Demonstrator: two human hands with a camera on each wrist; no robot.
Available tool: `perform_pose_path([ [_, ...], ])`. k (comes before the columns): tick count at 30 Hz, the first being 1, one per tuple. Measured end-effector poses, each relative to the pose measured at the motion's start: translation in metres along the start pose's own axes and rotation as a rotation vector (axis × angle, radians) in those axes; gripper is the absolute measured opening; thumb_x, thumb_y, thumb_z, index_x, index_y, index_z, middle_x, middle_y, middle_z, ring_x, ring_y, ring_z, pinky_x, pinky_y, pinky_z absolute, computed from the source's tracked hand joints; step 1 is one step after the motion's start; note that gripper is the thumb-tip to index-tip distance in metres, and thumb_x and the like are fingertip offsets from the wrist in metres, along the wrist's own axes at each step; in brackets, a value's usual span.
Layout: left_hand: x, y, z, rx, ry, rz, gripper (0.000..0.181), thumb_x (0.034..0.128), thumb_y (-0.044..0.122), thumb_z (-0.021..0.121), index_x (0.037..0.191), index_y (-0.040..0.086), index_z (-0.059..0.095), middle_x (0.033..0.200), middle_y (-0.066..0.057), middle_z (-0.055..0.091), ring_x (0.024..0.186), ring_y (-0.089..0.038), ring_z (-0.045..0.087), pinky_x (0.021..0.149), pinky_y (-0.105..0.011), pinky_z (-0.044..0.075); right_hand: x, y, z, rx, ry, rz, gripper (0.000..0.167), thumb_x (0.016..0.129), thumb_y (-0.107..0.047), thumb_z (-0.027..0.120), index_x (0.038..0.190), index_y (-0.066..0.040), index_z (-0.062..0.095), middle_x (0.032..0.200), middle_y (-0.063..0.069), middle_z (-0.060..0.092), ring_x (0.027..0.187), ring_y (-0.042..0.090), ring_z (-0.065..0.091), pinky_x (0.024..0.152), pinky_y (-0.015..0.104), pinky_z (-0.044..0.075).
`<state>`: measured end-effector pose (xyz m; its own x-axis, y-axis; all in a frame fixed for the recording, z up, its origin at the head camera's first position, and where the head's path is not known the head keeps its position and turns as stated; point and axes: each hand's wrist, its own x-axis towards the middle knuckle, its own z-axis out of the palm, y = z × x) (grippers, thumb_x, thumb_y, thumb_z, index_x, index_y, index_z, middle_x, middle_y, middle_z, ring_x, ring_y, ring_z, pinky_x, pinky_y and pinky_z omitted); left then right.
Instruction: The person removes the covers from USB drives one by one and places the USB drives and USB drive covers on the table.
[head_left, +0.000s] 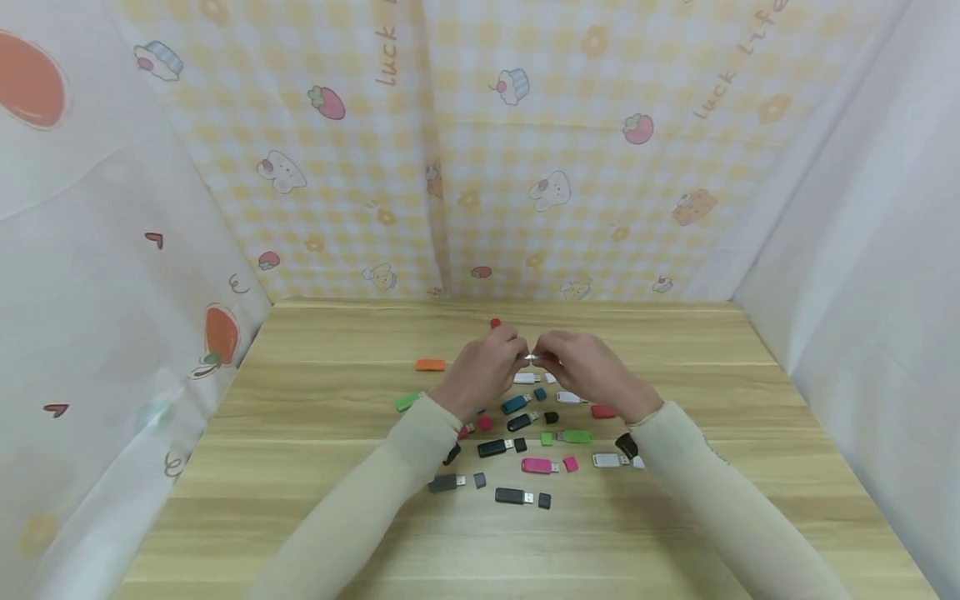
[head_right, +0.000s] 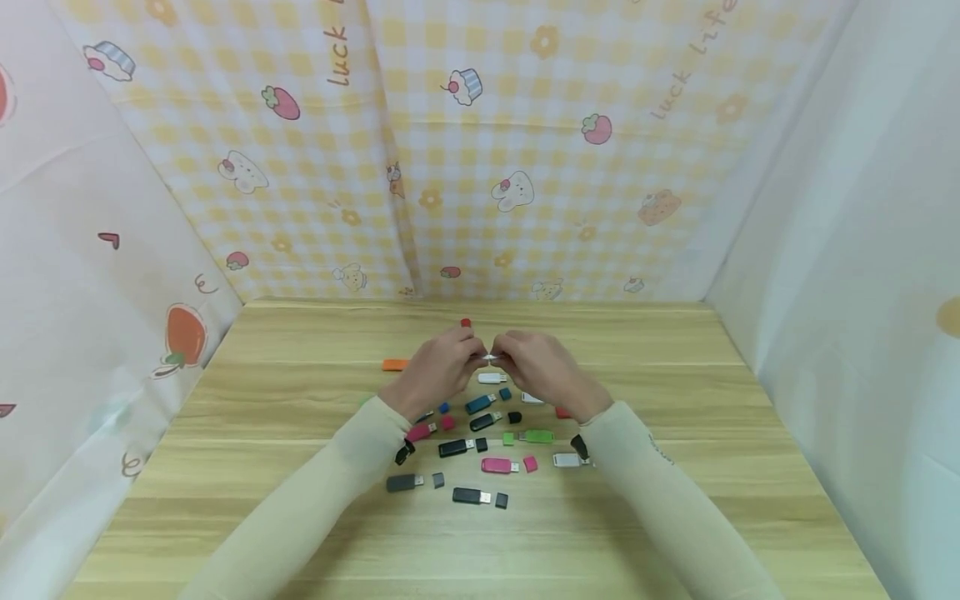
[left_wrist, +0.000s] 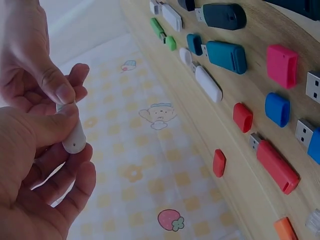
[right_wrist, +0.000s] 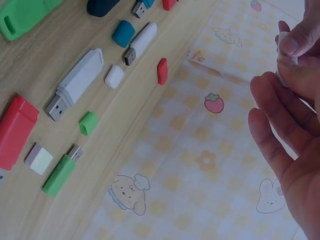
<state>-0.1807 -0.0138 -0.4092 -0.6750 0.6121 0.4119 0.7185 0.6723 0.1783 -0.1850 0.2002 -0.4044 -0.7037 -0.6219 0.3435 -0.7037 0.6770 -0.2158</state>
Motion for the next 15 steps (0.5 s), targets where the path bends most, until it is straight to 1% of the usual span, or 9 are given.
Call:
perform_pose_path([
  [3, -0.0023, -0.0003, -0.0022, -0.009, 0.005, -0.002, 0.011, 0.1028, 0.015, 0.076, 0.106, 0.005, 0.080, 0.099, -0.005, 0.070, 0.083, -0.013, 0.068, 0.077, -0.022, 0.062, 0.0001, -0.0022, -0.0014, 0.025, -0.006, -0.001, 0.004, 0.098, -0.009, 0.080, 0.098, -0.009, 0.075, 0.084, 0.000, 0.073, 0.068, 0.008, 0.061, 0.066, 0.026, 0.059],
  [6, -0.0042, -0.0008, -0.0045, -0.011, 0.020, 0.010, 0.010, 0.1020, 0.013, 0.076, 0.105, 0.005, 0.081, 0.098, -0.005, 0.071, 0.083, -0.014, 0.069, 0.077, -0.023, 0.062, 0.0005, -0.0032, -0.0018, 0.049, -0.006, -0.011, 0.005, 0.098, -0.008, 0.079, 0.099, -0.010, 0.075, 0.086, 0.000, 0.074, 0.070, 0.008, 0.063, 0.066, 0.026, 0.060],
  [11, -0.0063, -0.0007, -0.0071, -0.007, 0.044, 0.019, 0.008, 0.1019, 0.009, 0.075, 0.103, 0.003, 0.080, 0.097, -0.008, 0.073, 0.085, -0.018, 0.071, 0.076, -0.025, 0.063, 0.0016, -0.0025, -0.0016, 0.084, -0.011, -0.027, 0.001, 0.102, -0.010, 0.075, 0.101, -0.010, 0.076, 0.089, 0.000, 0.074, 0.074, 0.008, 0.065, 0.067, 0.025, 0.060],
  [14, -0.0066, -0.0003, -0.0073, -0.009, 0.054, 0.011, 0.006, 0.1016, 0.007, 0.075, 0.103, 0.003, 0.080, 0.097, -0.008, 0.073, 0.085, -0.019, 0.071, 0.077, -0.026, 0.063, 0.0024, -0.0019, -0.0018, 0.097, -0.016, -0.029, 0.003, 0.103, -0.010, 0.073, 0.103, -0.010, 0.076, 0.090, 0.001, 0.075, 0.074, 0.009, 0.065, 0.068, 0.026, 0.060],
  [15, -0.0072, -0.0015, -0.0074, -0.015, 0.059, 0.013, 0.006, 0.1012, 0.004, 0.074, 0.103, 0.002, 0.079, 0.098, -0.010, 0.074, 0.084, -0.020, 0.071, 0.075, -0.026, 0.063, 0.0027, -0.0002, -0.0019, 0.100, -0.016, -0.034, 0.004, 0.103, -0.009, 0.073, 0.103, -0.009, 0.076, 0.090, 0.002, 0.075, 0.075, 0.011, 0.066, 0.068, 0.027, 0.061],
])
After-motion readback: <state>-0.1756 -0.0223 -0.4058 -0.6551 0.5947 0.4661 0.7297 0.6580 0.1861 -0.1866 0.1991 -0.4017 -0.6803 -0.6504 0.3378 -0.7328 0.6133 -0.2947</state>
